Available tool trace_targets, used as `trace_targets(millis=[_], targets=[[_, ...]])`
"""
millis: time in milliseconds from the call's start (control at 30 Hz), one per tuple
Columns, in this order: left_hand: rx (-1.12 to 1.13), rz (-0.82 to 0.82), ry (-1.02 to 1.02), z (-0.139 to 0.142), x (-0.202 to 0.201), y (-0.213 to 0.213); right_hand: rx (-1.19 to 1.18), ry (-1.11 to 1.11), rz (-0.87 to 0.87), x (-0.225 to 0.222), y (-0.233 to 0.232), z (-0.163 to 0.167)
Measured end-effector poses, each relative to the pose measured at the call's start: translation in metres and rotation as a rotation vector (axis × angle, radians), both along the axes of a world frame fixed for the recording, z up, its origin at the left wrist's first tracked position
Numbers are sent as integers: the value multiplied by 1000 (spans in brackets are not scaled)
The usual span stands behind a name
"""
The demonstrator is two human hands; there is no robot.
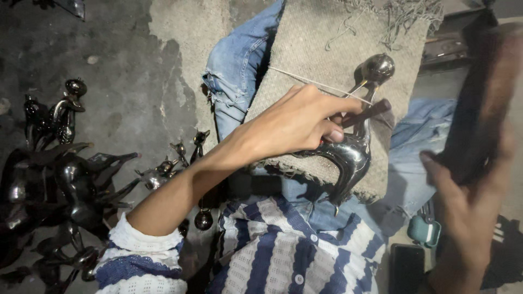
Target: The person sits on the floor and repeatedly strikes a small metal sculpture with a hammer. They hold the sculpture in one hand and use the hammer in the other to shape or finish the piece. The person occasionally repositions the sculpture and continues hammering.
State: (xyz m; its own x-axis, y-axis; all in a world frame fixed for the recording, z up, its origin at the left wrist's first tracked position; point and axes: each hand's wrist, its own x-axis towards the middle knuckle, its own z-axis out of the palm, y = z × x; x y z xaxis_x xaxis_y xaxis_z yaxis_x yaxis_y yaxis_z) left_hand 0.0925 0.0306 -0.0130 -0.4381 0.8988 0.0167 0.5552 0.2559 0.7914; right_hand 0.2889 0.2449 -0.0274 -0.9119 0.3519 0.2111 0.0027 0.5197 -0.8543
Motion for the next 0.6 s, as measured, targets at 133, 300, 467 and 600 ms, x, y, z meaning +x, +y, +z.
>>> trace_targets(millis=[133,300,467,600], targets=[[-95,-113,-24,8,-5,5,123,81,-111,4,-17,4],[-97,-230,-56,10,-15,8,278,18,-39,23,-27,-2],[-206,-373,-10,18,-15,17,203,25,-102,41,-41,-19],[-383,-442,82,28,-12,21,71,70,-223,51,-46,-34]])
